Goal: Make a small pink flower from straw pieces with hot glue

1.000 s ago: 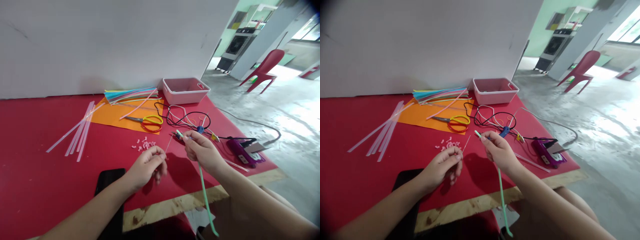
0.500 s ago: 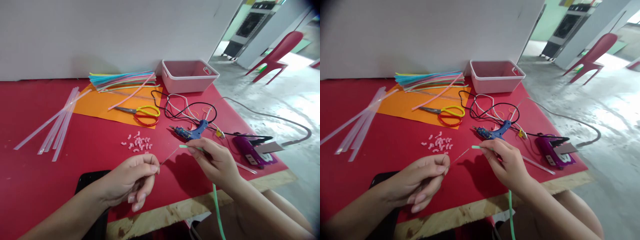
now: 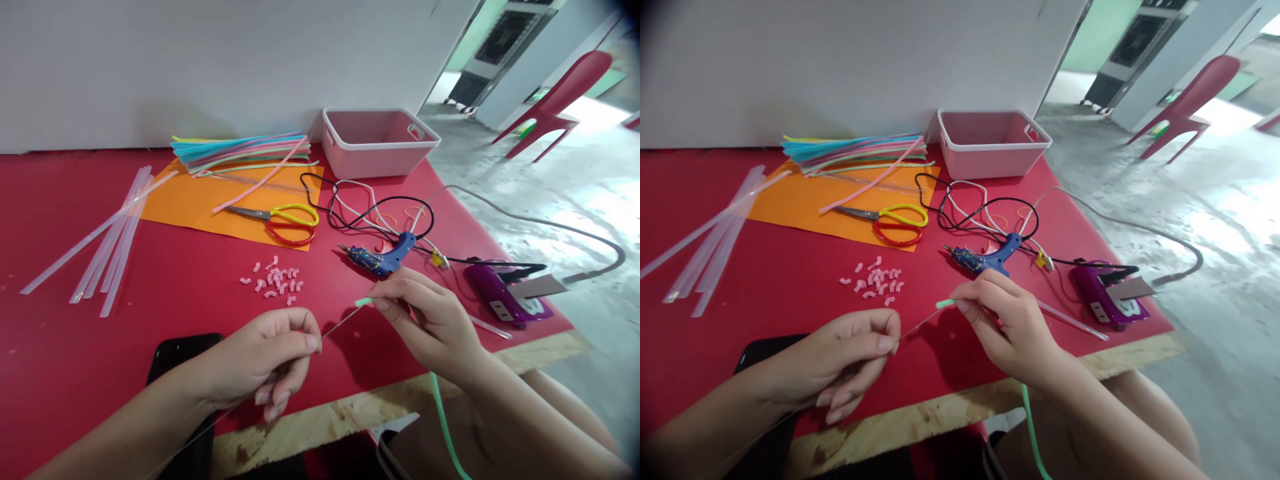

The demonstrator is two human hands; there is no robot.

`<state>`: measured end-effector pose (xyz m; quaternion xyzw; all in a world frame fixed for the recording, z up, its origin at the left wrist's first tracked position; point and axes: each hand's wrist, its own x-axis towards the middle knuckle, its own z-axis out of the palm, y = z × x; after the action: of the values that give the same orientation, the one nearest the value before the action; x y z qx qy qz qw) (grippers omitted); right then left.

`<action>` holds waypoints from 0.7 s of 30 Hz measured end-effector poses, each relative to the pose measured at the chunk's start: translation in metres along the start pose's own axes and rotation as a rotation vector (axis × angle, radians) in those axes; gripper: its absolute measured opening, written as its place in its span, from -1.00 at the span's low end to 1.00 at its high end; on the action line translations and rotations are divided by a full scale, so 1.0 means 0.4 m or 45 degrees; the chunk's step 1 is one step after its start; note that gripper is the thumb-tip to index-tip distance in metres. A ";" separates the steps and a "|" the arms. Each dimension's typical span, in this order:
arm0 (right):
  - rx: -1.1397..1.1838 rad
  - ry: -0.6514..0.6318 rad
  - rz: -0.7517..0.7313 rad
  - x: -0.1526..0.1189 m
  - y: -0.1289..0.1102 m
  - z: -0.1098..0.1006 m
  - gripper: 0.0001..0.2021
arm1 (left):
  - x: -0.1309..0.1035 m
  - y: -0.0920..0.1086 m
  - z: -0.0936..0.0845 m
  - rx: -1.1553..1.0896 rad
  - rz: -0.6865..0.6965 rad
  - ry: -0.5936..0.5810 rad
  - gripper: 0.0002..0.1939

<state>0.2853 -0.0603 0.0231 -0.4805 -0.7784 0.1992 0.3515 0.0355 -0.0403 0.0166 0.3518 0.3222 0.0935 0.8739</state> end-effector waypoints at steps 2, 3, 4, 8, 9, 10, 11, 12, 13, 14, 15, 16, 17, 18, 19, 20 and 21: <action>0.026 -0.017 0.004 -0.002 0.000 -0.002 -0.87 | 0.000 0.000 0.002 0.012 0.005 0.010 -0.87; 0.033 -0.021 0.006 -0.002 0.000 -0.002 -0.87 | 0.000 0.000 0.004 0.014 0.008 0.018 -0.87; 0.037 -0.022 0.009 -0.003 0.000 -0.002 -0.87 | -0.001 0.000 0.005 0.015 0.010 0.026 -0.87; 0.040 -0.019 0.014 -0.004 0.002 -0.002 -0.88 | 0.000 0.000 0.005 0.026 0.000 0.012 -0.86; 0.043 -0.018 0.004 -0.004 0.004 -0.001 -0.87 | 0.000 -0.001 0.005 0.029 -0.008 0.005 -0.86; 0.047 -0.020 -0.014 -0.004 0.007 -0.001 -0.86 | 0.000 -0.001 0.005 0.030 -0.014 0.003 -0.87; 0.049 -0.022 -0.039 -0.004 0.010 -0.001 -0.85 | 0.001 -0.001 0.004 0.031 -0.018 0.005 -0.87; 0.047 -0.020 -0.066 -0.004 0.014 -0.001 -0.83 | 0.002 -0.001 0.004 0.030 -0.020 0.008 -0.87; 0.041 -0.014 -0.094 -0.004 0.017 -0.001 -0.81 | 0.002 -0.001 0.004 0.030 -0.020 0.011 -0.88; 0.032 -0.004 -0.120 -0.003 0.020 -0.001 -0.80 | 0.002 -0.002 0.004 0.031 -0.020 0.013 -0.88; 0.019 0.009 -0.142 -0.003 0.022 -0.001 -0.79 | 0.002 -0.002 0.004 0.032 -0.019 0.013 -0.88; 0.007 0.020 -0.158 -0.002 0.024 -0.002 -0.78 | 0.002 -0.002 0.004 0.036 -0.018 0.010 -0.88; -0.002 0.026 -0.172 -0.001 0.025 -0.002 -0.78 | 0.002 -0.002 0.005 0.040 -0.018 0.007 -0.88; -0.008 0.025 -0.179 0.000 0.026 -0.003 -0.77 | 0.001 -0.002 0.005 0.043 -0.017 0.005 -0.88; -0.009 0.018 -0.181 0.000 0.026 -0.003 -0.77 | 0.001 -0.002 0.005 0.044 -0.016 0.003 -0.88; -0.007 0.009 -0.179 0.001 0.026 -0.004 -0.76 | 0.000 -0.002 0.005 0.042 -0.015 0.002 -0.88; -0.004 -0.001 -0.174 0.001 0.026 -0.004 -0.76 | -0.001 -0.003 0.005 0.039 -0.014 0.000 -0.88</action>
<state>0.2928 -0.0553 0.0176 -0.4266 -0.8098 0.1737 0.3634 0.0365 -0.0423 0.0171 0.3633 0.3254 0.0839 0.8689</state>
